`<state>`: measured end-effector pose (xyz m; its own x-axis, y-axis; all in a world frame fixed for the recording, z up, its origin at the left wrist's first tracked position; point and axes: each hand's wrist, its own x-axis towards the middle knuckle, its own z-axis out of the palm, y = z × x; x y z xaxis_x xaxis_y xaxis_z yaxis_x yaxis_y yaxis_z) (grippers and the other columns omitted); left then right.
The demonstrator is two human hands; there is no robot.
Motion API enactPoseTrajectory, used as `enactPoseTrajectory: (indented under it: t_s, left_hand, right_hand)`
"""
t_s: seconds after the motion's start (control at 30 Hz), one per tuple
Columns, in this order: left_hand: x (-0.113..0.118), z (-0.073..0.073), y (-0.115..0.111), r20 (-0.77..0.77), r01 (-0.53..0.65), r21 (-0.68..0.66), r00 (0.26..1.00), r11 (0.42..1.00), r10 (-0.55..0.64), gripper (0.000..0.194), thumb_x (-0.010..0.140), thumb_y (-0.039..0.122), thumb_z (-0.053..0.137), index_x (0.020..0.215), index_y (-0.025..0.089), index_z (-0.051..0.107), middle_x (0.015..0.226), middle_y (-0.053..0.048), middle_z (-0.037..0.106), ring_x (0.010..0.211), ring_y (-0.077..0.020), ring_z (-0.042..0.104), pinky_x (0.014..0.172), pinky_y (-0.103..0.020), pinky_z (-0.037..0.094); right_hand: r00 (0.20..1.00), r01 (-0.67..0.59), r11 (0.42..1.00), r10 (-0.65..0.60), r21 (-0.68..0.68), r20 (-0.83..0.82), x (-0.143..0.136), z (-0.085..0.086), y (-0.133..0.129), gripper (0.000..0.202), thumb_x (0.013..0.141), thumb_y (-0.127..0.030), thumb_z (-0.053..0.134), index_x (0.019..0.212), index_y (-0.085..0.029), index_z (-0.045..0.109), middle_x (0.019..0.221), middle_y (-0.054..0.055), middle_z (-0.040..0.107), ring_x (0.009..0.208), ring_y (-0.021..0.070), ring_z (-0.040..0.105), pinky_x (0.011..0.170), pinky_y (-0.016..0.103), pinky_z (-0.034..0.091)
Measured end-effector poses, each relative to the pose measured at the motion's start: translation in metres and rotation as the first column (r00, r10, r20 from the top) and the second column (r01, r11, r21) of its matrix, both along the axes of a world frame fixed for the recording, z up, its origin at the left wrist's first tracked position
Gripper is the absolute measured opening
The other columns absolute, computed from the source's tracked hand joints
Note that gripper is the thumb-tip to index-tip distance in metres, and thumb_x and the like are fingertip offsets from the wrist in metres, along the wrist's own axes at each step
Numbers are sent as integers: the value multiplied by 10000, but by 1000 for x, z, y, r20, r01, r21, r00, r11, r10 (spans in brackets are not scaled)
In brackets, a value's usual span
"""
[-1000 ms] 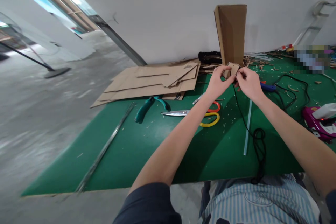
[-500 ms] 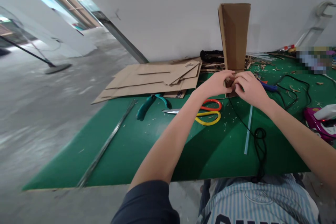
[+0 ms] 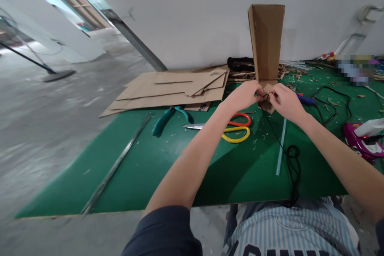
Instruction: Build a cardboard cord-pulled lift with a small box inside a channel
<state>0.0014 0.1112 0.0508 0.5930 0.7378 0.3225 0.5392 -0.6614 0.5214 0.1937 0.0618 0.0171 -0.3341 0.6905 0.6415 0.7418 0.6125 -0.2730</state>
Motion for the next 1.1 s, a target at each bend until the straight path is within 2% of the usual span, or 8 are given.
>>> enactPoseTrajectory:
  t_s: [0.2, 0.3, 0.4, 0.5, 0.57, 0.67, 0.73, 1.1]
  left_hand:
    - [1, 7, -5, 12, -10, -10, 1000, 1000, 10, 104, 747, 115, 634, 692, 198, 604, 746, -26, 586, 722, -184, 511, 762, -313, 395]
    - [5, 14, -13, 168, 15, -203, 986, 979, 20, 116, 758, 92, 600, 730, 197, 563, 706, -17, 610, 656, -153, 529, 680, -287, 402]
    - [11, 19, -20, 313, 53, -553, 938, 831, 148, 108, 757, 95, 596, 803, 192, 586, 696, -34, 634, 628, -156, 587, 598, -268, 416]
    - [16, 20, -22, 295, -16, -703, 903, 711, 312, 115, 750, 89, 567, 789, 181, 625, 641, -38, 589, 562, -164, 573, 554, -288, 435]
    - [16, 18, -20, 253, -98, -656, 905, 748, 341, 119, 736, 86, 555, 753, 173, 635, 627, -38, 574, 507, -151, 522, 525, -293, 411]
    - [15, 13, -18, 160, -65, -462, 975, 885, 156, 117, 656, 68, 604, 713, 162, 643, 663, -47, 615, 549, -152, 519, 539, -285, 382]
    - [14, 10, -17, 114, -8, -363, 992, 932, 53, 106, 620, 85, 649, 693, 161, 635, 691, -53, 641, 628, -177, 564, 581, -288, 400]
    - [14, 8, -16, -14, -16, -51, 1000, 999, 15, 86, 689, 137, 654, 677, 190, 588, 691, -21, 606, 645, -173, 528, 661, -297, 398]
  right_hand:
    - [1000, -14, 1000, 14, 0, 20, -1, -1, 4, 177, 949, -180, 394, 911, -191, 566, 954, 117, 635, 915, 246, 594, 808, 370, 461]
    - [998, 51, 998, -52, -26, -24, -5, 1, 3, 197, 957, -187, 377, 945, -189, 574, 987, 121, 641, 917, 246, 598, 807, 373, 460]
    - [997, 77, 996, -77, -36, -2, -10, 4, 2, 216, 966, -200, 370, 942, -185, 584, 973, 125, 642, 905, 252, 598, 794, 376, 454]
    - [995, 82, 996, -81, -20, 64, -13, 4, 3, 235, 970, -202, 354, 935, -181, 586, 970, 135, 641, 891, 261, 594, 776, 385, 449]
    - [994, 88, 996, -86, -18, 71, -13, 4, 4, 237, 973, -199, 345, 943, -180, 580, 981, 138, 639, 891, 261, 590, 780, 388, 452]
    - [997, 69, 997, -68, -28, 39, -12, 2, 4, 213, 971, -185, 347, 937, -188, 558, 973, 132, 625, 904, 252, 583, 803, 381, 463]
    - [999, 44, 998, -44, -34, 11, -11, 2, 5, 193, 968, -176, 353, 925, -199, 539, 962, 124, 612, 903, 243, 578, 811, 375, 468]
    - [997, 80, 995, -81, -64, -9, -18, 8, 2, 177, 991, -173, 331, 909, -214, 483, 981, 112, 559, 894, 226, 576, 792, 346, 468]
